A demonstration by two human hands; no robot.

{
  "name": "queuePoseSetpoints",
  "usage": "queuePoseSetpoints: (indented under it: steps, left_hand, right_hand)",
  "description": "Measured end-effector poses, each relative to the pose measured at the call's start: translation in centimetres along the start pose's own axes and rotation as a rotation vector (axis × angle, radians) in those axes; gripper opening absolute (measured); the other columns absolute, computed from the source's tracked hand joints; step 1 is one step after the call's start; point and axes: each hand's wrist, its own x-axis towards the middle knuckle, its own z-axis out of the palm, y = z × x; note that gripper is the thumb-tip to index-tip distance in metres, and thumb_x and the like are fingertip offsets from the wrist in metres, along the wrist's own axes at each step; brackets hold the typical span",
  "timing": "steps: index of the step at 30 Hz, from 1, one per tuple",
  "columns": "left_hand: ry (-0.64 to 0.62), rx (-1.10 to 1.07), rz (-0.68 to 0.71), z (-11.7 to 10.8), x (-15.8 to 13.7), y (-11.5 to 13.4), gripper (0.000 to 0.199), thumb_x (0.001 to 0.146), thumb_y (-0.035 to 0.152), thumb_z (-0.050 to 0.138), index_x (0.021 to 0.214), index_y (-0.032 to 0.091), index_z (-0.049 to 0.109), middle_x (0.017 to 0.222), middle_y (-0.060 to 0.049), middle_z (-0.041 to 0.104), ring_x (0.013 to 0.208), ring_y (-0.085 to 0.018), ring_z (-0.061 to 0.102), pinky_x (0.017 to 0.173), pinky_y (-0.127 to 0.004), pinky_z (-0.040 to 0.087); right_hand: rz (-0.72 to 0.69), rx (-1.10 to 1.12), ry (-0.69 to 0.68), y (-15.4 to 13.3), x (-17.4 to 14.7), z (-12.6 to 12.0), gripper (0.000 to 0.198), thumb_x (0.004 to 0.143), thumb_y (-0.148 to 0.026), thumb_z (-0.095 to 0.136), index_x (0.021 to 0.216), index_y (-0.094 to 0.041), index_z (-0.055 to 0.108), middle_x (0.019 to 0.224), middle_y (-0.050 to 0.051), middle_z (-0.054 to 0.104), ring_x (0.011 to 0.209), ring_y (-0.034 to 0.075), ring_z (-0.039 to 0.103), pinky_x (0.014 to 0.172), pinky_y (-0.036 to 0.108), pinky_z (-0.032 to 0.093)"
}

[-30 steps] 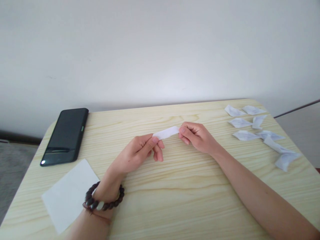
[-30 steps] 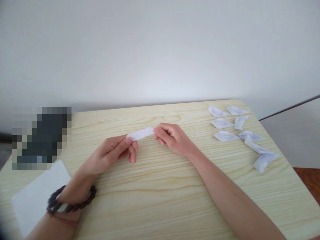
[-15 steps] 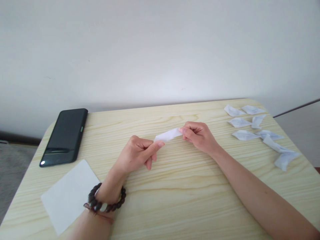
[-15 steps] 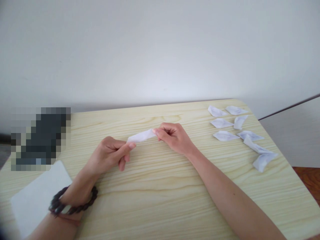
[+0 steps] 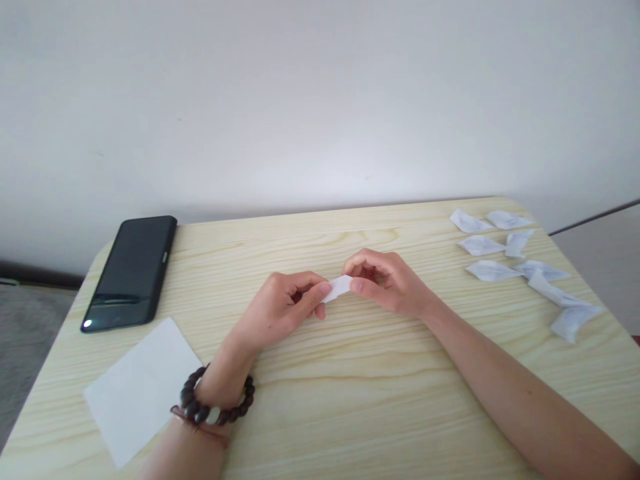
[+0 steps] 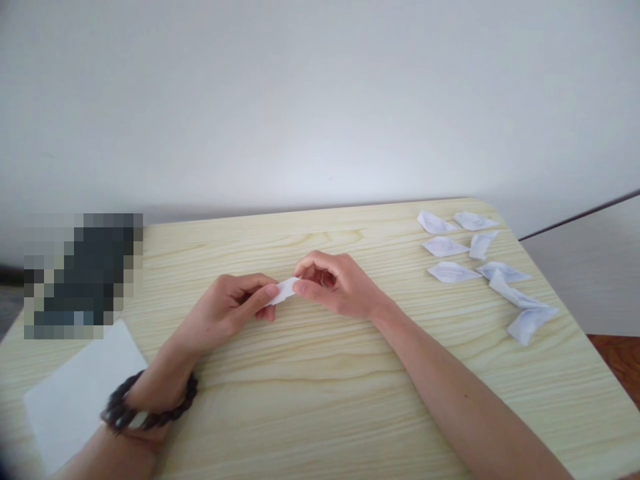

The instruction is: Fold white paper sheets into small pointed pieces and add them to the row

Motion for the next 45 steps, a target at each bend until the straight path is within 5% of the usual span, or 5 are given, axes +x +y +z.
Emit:
queuePoseSetpoints:
  steps: [14, 19, 23, 31, 45]
  left_hand:
    - [0.046, 0.140, 0.110, 0.7, 0.1, 0.1, 0.031, 0.093, 0.031, 0.047, 0.074, 0.015, 0.066, 0.058, 0.003, 0.056, 0.052, -0.008, 0.044, 0.052, -0.019, 0.034]
    - [0.202, 0.089, 0.144, 0.5, -0.1, -0.9, 0.033, 0.083, 0.040, 0.063, 0.108, 0.019, 0.067, 0.085, -0.002, 0.067, 0.056, -0.008, 0.048, 0.052, -0.019, 0.040]
    - [0.229, 0.102, 0.135, 0.2, -0.2, -1.1, 0.027, 0.081, 0.039, 0.068, 0.101, 0.021, 0.070, 0.093, -0.003, 0.068, 0.051, -0.006, 0.045, 0.048, -0.018, 0.039]
    - [0.336, 0.108, 0.040, 0.4, 0.0, -0.9, 0.031, 0.083, 0.044, 0.063, 0.096, 0.017, 0.072, 0.080, -0.004, 0.073, 0.051, -0.009, 0.051, 0.048, -0.020, 0.040]
    - [0.330, 0.041, 0.007, 0.6, 0.0, -1.3, 0.032, 0.083, 0.045, 0.063, 0.097, 0.016, 0.065, 0.078, -0.005, 0.074, 0.058, -0.013, 0.060, 0.053, -0.022, 0.045]
  right_hand:
    - [-0.078, -0.200, -0.050, 0.2, 0.1, 0.6, 0.023, 0.090, -0.026, 0.052, 0.069, -0.017, 0.056, 0.057, -0.005, 0.045, 0.050, 0.006, 0.035, 0.049, 0.021, 0.027]
    - [0.040, -0.086, 0.035, 0.3, 0.0, 0.3, 0.028, 0.090, -0.029, 0.051, 0.065, -0.017, 0.052, 0.052, -0.007, 0.038, 0.047, 0.007, 0.032, 0.046, 0.022, 0.023]
    - [0.005, -0.120, 0.063, 0.4, 0.1, 0.3, 0.028, 0.089, -0.024, 0.049, 0.063, -0.017, 0.051, 0.055, -0.005, 0.043, 0.051, 0.008, 0.038, 0.050, 0.023, 0.028]
    - [-0.148, -0.155, 0.138, 0.5, 0.1, 0.8, 0.028, 0.086, -0.026, 0.059, 0.113, -0.021, 0.051, 0.097, 0.004, 0.062, 0.074, 0.012, 0.055, 0.063, 0.024, 0.043]
    - [-0.342, -0.331, 0.194, 0.8, 0.2, 1.1, 0.017, 0.079, -0.007, 0.055, 0.087, -0.021, 0.061, 0.097, 0.006, 0.065, 0.082, 0.014, 0.062, 0.071, 0.027, 0.051]
